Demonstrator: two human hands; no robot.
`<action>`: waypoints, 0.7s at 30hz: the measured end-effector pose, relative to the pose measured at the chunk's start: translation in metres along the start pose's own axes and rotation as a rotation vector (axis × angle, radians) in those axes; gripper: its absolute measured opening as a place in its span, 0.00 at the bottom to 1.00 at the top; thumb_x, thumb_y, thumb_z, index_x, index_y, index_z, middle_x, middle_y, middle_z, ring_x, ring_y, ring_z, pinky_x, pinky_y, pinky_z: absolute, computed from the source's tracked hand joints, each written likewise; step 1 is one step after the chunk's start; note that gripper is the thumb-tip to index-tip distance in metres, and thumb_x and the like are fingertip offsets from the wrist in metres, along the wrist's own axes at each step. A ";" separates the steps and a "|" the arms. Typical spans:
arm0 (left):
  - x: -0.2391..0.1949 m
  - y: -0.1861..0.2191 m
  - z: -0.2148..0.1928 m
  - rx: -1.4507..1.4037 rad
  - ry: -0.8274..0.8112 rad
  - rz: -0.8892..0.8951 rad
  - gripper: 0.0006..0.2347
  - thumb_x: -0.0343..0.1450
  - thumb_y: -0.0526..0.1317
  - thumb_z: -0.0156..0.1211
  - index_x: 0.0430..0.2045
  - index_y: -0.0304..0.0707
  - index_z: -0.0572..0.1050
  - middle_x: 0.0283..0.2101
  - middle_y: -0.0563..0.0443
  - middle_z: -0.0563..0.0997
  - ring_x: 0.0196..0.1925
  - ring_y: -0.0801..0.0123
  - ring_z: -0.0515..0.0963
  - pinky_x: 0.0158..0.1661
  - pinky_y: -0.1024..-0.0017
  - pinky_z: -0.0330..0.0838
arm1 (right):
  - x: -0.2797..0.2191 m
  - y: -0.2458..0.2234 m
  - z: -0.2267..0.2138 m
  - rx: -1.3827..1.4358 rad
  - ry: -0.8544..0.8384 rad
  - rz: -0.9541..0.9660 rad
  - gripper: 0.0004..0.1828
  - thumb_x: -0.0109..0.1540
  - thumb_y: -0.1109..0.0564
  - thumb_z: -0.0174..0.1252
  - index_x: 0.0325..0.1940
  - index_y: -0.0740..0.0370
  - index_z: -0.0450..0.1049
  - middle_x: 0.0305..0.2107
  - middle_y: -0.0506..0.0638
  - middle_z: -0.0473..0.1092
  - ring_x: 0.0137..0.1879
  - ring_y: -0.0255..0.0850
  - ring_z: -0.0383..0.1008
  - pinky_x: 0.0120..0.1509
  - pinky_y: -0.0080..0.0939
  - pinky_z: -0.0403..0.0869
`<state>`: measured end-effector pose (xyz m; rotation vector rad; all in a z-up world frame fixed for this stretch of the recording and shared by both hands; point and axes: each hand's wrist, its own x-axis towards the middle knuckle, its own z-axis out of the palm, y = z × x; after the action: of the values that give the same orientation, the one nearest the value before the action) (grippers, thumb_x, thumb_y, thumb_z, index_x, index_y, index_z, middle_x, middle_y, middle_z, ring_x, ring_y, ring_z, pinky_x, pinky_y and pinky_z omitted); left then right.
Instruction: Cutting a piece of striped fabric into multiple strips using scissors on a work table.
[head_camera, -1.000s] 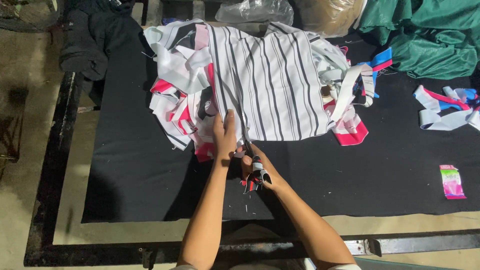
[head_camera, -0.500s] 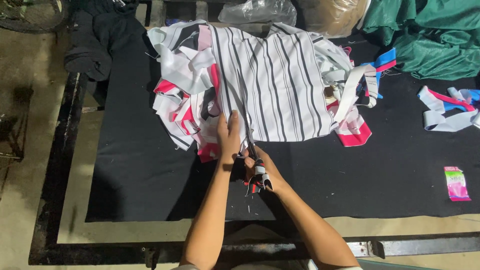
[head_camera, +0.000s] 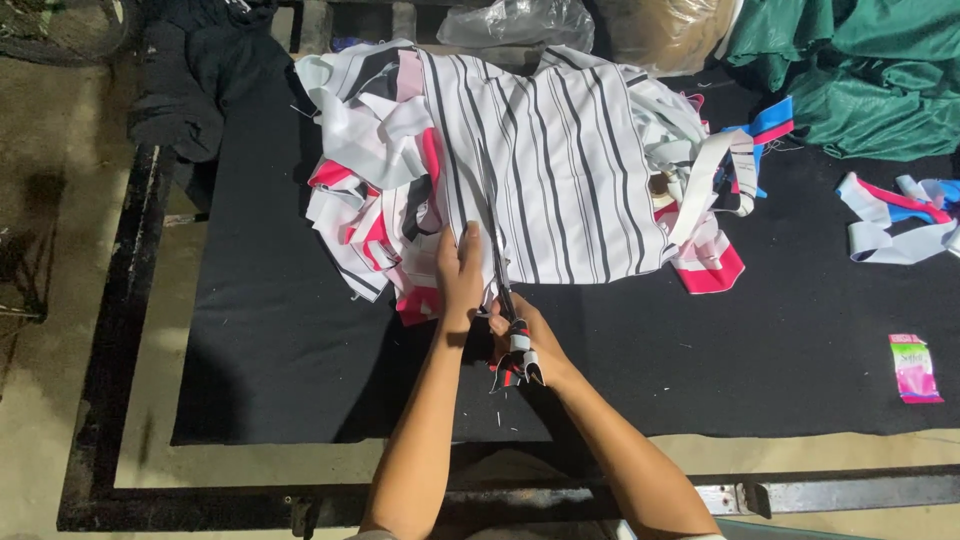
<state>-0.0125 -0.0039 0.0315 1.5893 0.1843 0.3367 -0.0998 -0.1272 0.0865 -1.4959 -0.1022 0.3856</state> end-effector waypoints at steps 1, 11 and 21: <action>0.000 0.000 0.000 -0.001 0.000 0.008 0.11 0.79 0.45 0.53 0.36 0.34 0.74 0.32 0.48 0.74 0.43 0.69 0.73 0.48 0.63 0.69 | -0.002 -0.007 0.002 0.003 -0.001 0.005 0.20 0.65 0.42 0.59 0.40 0.63 0.71 0.11 0.54 0.70 0.20 0.43 0.75 0.34 0.38 0.71; -0.002 -0.008 0.001 -0.020 0.009 0.009 0.11 0.79 0.45 0.53 0.39 0.34 0.76 0.34 0.45 0.78 0.45 0.67 0.76 0.50 0.61 0.70 | 0.003 0.015 -0.006 -0.025 0.018 0.026 0.20 0.65 0.42 0.59 0.39 0.63 0.72 0.12 0.53 0.70 0.21 0.43 0.76 0.32 0.38 0.71; -0.001 -0.012 0.001 -0.024 -0.007 0.011 0.13 0.79 0.46 0.53 0.45 0.33 0.76 0.40 0.42 0.80 0.51 0.62 0.78 0.53 0.57 0.70 | -0.003 -0.017 0.005 -0.051 0.024 0.041 0.19 0.64 0.42 0.60 0.38 0.62 0.73 0.12 0.53 0.70 0.22 0.43 0.76 0.33 0.38 0.71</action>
<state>-0.0120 -0.0051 0.0191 1.5676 0.1656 0.3408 -0.1010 -0.1235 0.1041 -1.5544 -0.0631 0.4002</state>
